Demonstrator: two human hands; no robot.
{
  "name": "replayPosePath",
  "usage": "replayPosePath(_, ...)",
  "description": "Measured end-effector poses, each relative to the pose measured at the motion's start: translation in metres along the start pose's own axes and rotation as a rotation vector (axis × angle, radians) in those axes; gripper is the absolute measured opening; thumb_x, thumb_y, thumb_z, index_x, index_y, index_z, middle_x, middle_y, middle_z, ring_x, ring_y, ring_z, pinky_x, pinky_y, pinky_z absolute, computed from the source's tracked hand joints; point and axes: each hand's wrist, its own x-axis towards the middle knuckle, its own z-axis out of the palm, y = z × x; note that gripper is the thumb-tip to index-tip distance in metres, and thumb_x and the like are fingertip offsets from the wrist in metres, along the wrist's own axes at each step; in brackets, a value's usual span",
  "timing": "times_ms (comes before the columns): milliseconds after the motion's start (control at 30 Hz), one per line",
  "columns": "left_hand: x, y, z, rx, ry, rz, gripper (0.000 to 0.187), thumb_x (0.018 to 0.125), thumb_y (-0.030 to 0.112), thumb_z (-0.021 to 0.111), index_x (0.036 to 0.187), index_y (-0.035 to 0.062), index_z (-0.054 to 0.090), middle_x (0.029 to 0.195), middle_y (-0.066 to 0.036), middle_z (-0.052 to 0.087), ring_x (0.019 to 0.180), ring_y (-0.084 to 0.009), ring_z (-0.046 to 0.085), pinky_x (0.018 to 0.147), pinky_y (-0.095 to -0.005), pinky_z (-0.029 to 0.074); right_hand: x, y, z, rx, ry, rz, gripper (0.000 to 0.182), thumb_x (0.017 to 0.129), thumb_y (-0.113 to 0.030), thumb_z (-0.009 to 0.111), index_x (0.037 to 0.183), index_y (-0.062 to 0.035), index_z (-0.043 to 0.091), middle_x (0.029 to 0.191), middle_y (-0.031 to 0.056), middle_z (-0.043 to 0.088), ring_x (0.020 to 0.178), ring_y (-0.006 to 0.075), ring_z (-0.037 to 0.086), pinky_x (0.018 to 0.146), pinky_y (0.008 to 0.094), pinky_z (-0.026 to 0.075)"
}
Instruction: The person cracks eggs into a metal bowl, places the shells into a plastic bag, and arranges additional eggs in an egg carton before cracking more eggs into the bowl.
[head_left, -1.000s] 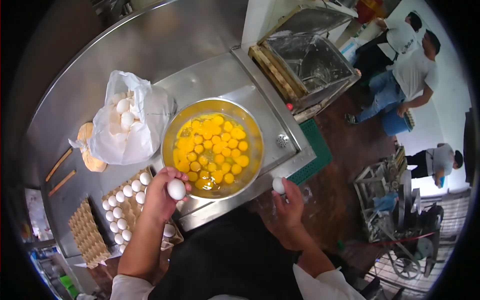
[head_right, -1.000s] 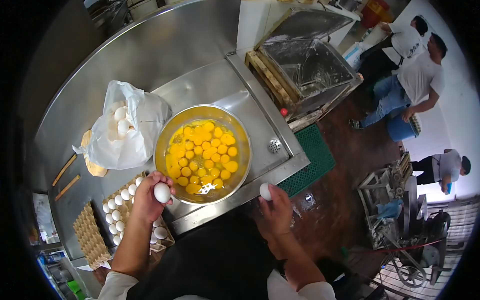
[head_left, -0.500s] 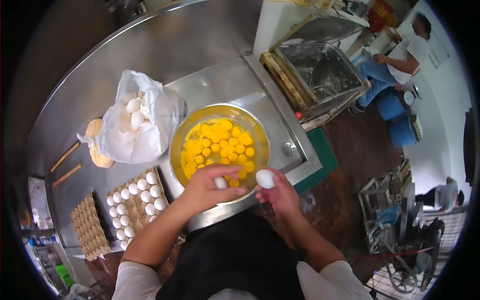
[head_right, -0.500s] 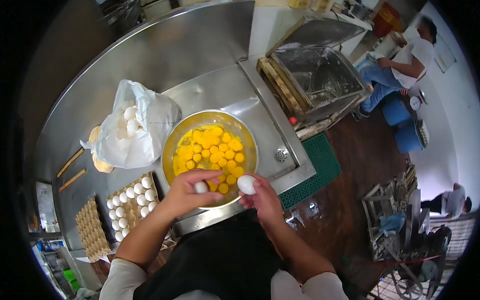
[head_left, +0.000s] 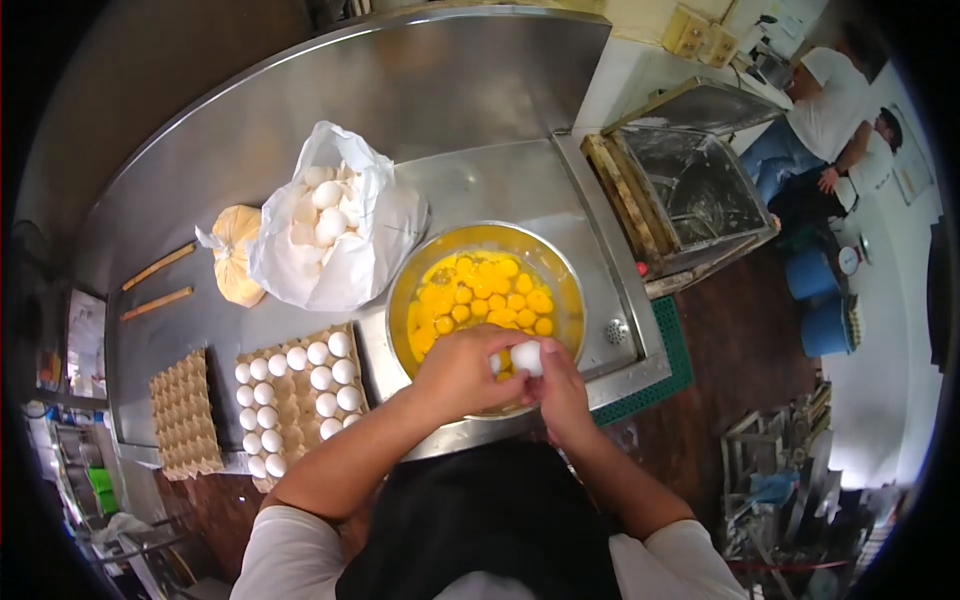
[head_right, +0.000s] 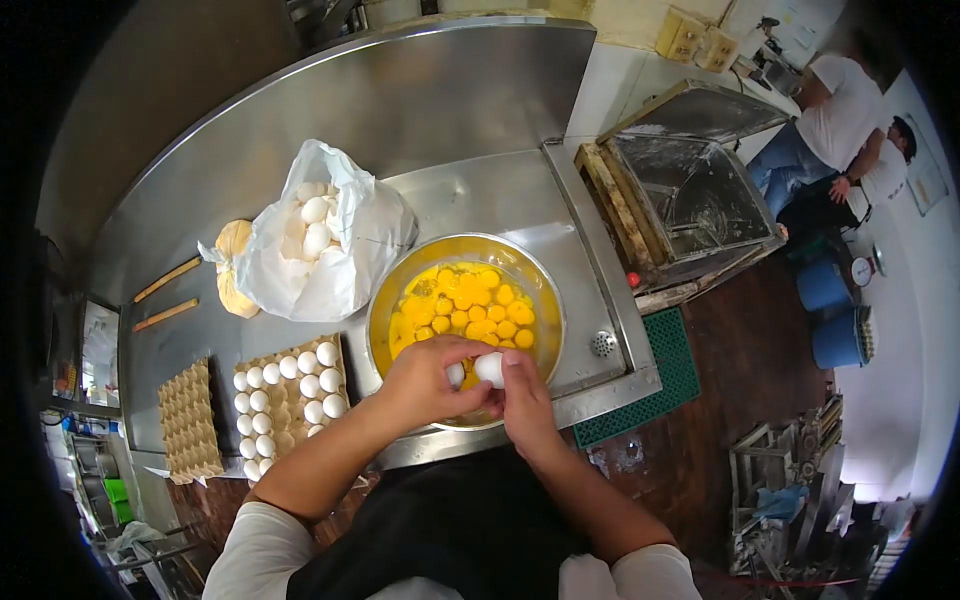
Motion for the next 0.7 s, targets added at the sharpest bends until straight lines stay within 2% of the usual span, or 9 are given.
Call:
replayPosePath(300, -0.001, -0.01, 0.004, -0.014, 0.082, -0.058, 0.036, 0.074, 0.023, 0.076, 0.106, 0.0066, 0.073, 0.1, -0.017, 0.072, 0.091, -0.0337, 0.07, 0.082, -0.0387, 0.056, 0.013, 0.012, -0.001, -0.059, -0.053, 0.048, 0.039, 0.108, -0.042, 0.038, 0.112, -0.0084, 0.057, 0.082, 0.0, 0.058, 0.064, 0.0063, 0.052, 0.054, 0.0206, 0.042)
replayPosePath(367, -0.002, -0.009, 0.003, -0.164, 0.087, -0.185, 0.035, 0.076, 0.024, 0.074, 0.108, 0.0081, 0.074, 0.097, -0.017, 0.073, 0.089, -0.0327, 0.071, 0.08, -0.0368, 0.056, 0.015, 0.008, 0.0, -0.084, -0.067, 0.059, 0.039, 0.108, -0.042, 0.038, 0.112, -0.0084, 0.057, 0.081, -0.0001, 0.058, 0.063, 0.0062, 0.051, 0.054, 0.0207, 0.042)
replayPosePath(400, -0.002, -0.01, 0.004, -0.164, 0.087, -0.186, 0.035, 0.076, 0.024, 0.074, 0.108, 0.0081, 0.074, 0.097, -0.017, 0.073, 0.089, -0.0327, 0.071, 0.08, -0.0368, 0.056, 0.017, 0.006, -0.001, -0.11, -0.079, 0.068, 0.039, 0.108, -0.043, 0.039, 0.113, -0.0083, 0.057, 0.081, -0.0001, 0.057, 0.063, 0.0062, 0.051, 0.054, 0.0207, 0.042)
replayPosePath(500, -0.002, -0.014, 0.005, -0.264, 0.091, -0.269, 0.035, 0.077, 0.023, 0.074, 0.108, 0.0069, 0.074, 0.096, -0.017, 0.073, 0.087, -0.0289, 0.073, 0.08, -0.0335, 0.056, 0.023, 0.009, -0.005, -0.132, -0.125, 0.07, 0.04, 0.107, -0.044, 0.039, 0.113, -0.0084, 0.057, 0.079, -0.0001, 0.056, 0.062, 0.0061, 0.051, 0.054, 0.0205, 0.042)
replayPosePath(567, -0.002, -0.015, 0.005, -0.3, 0.061, -0.319, 0.035, 0.078, 0.017, 0.072, 0.109, 0.002, 0.072, 0.096, -0.012, 0.074, 0.086, -0.0156, 0.07, 0.081, -0.0291, 0.054, 0.027, 0.008, -0.007, -0.154, -0.133, 0.085, 0.04, 0.107, -0.044, 0.04, 0.112, -0.0083, 0.057, 0.078, -0.0001, 0.056, 0.062, 0.006, 0.051, 0.054, 0.0208, 0.042)
replayPosePath(700, -0.001, -0.02, 0.006, -0.342, 0.084, -0.285, 0.034, 0.078, 0.014, 0.072, 0.108, 0.0003, 0.073, 0.094, -0.009, 0.074, 0.084, -0.0115, 0.067, 0.079, -0.0269, 0.053, 0.026, -0.001, -0.004, -0.172, -0.109, 0.14, 0.04, 0.106, -0.045, 0.041, 0.111, -0.0089, 0.057, 0.077, 0.0001, 0.056, 0.062, 0.0062, 0.051, 0.055, 0.0215, 0.043)
